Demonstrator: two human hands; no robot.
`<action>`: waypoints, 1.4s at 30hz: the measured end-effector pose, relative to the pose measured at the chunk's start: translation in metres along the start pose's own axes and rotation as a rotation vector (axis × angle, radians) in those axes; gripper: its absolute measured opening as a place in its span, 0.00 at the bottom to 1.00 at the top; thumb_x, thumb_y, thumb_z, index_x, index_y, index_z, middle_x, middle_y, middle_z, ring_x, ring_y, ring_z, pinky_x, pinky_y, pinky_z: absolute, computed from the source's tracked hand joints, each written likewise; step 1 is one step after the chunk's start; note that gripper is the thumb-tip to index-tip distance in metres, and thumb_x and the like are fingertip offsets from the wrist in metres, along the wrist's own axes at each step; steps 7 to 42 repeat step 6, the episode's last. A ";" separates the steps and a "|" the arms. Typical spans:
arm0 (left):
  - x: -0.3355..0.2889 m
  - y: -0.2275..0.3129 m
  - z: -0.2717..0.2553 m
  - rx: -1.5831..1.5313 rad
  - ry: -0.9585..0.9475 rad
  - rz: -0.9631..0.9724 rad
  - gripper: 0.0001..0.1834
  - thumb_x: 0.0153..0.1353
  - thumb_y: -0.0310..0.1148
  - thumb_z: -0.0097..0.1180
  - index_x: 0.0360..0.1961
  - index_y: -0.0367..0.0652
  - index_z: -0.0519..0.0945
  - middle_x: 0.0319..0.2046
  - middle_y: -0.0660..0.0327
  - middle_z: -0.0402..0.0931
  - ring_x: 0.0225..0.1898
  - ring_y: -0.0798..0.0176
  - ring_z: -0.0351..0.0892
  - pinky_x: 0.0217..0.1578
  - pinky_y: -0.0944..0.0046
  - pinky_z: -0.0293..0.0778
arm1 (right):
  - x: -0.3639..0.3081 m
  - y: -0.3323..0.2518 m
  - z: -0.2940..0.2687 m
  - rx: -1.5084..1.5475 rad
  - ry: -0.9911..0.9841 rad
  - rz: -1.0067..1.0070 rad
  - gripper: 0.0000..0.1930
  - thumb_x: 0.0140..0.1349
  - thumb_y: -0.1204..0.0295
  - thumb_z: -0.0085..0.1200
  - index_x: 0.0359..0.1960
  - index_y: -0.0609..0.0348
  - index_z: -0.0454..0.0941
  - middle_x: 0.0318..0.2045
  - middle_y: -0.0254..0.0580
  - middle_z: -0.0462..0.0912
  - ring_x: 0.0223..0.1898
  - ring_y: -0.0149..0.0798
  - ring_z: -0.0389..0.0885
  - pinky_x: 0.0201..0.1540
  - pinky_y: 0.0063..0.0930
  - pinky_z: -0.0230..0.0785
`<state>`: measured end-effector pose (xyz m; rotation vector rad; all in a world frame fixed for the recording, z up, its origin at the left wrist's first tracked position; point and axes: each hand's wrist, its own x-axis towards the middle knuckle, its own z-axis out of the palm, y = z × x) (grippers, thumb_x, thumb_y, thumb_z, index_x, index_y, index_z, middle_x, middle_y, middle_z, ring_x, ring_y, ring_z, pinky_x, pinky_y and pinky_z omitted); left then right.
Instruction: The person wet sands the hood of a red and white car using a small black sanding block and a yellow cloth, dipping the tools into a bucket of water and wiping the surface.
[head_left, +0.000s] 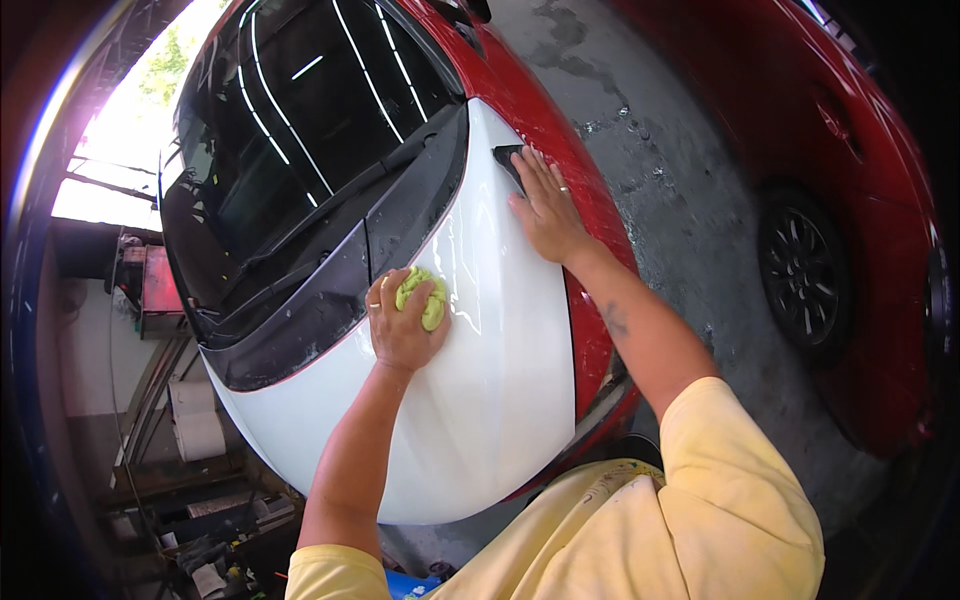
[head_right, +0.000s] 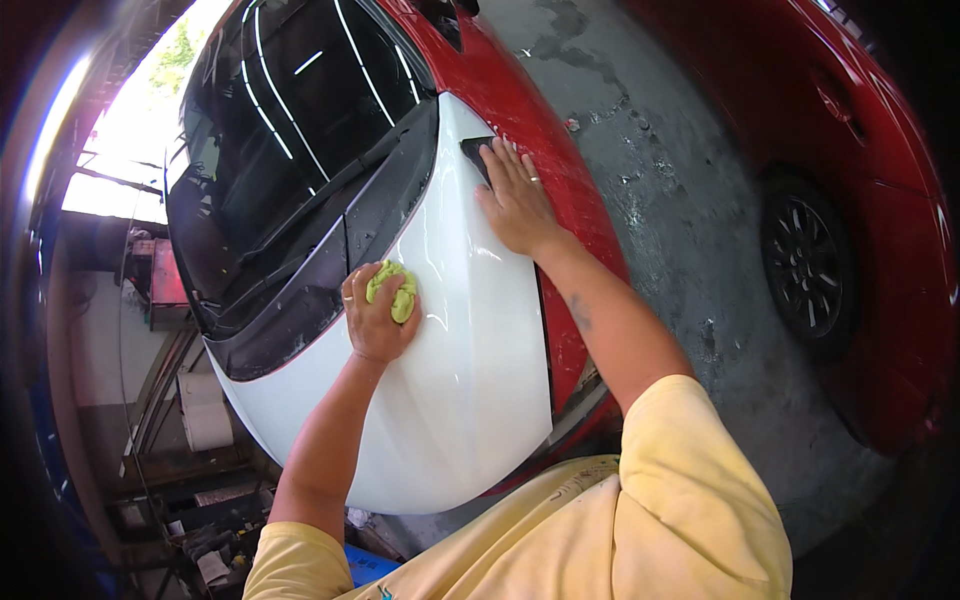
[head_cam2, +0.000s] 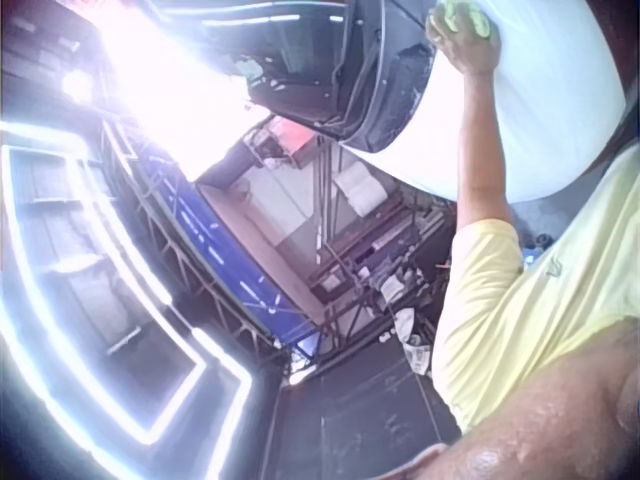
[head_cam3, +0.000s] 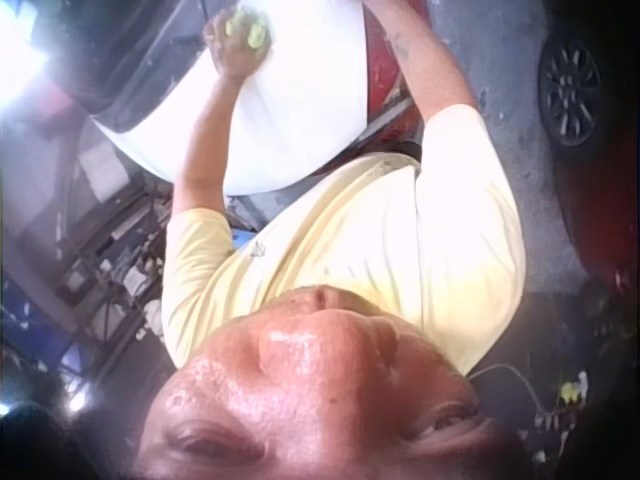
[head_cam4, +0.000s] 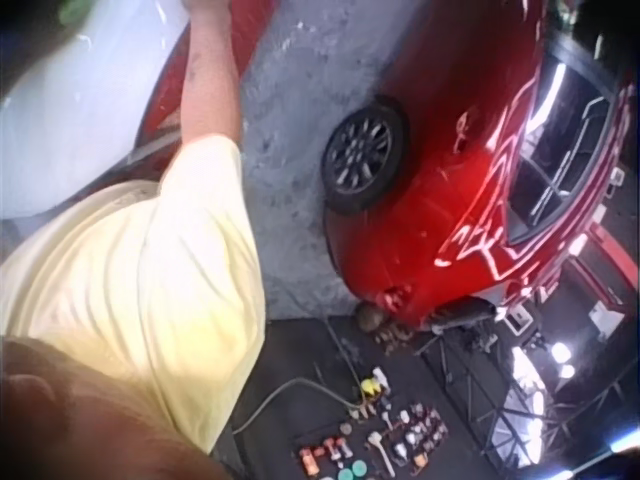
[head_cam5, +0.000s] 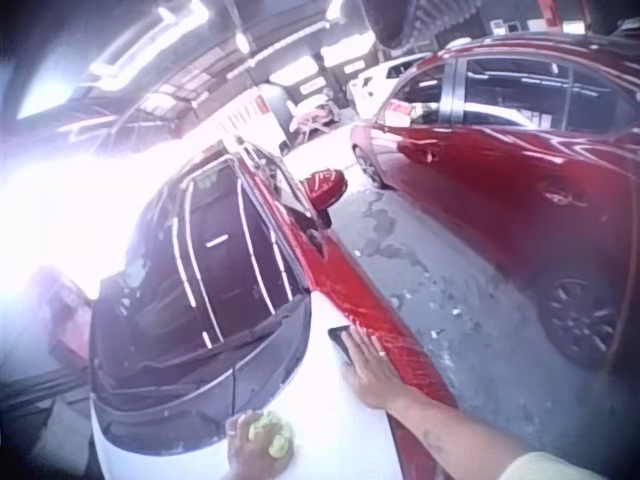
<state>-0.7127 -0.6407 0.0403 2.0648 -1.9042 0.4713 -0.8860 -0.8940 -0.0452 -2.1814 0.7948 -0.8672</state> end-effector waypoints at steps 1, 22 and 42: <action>-0.001 -0.001 -0.002 0.010 -0.010 -0.006 0.21 0.54 0.35 0.75 0.50 0.48 0.87 0.62 0.49 0.74 0.64 0.37 0.71 0.64 0.41 0.71 | -0.005 0.002 -0.004 0.005 -0.033 -0.026 0.36 0.81 0.61 0.45 0.85 0.61 0.51 0.86 0.59 0.50 0.87 0.55 0.45 0.88 0.53 0.33; -0.002 -0.003 0.000 -0.022 0.002 -0.021 0.21 0.55 0.36 0.75 0.50 0.49 0.87 0.63 0.50 0.74 0.65 0.37 0.71 0.66 0.38 0.70 | -0.003 0.025 0.001 0.047 -0.027 -0.176 0.39 0.79 0.62 0.47 0.86 0.59 0.48 0.87 0.53 0.47 0.88 0.53 0.42 0.88 0.51 0.28; -0.002 -0.003 0.000 -0.022 0.002 -0.021 0.21 0.55 0.36 0.75 0.50 0.49 0.87 0.63 0.50 0.74 0.65 0.37 0.71 0.66 0.38 0.70 | -0.003 0.025 0.001 0.047 -0.027 -0.176 0.39 0.79 0.62 0.47 0.86 0.59 0.48 0.87 0.53 0.47 0.88 0.53 0.42 0.88 0.51 0.28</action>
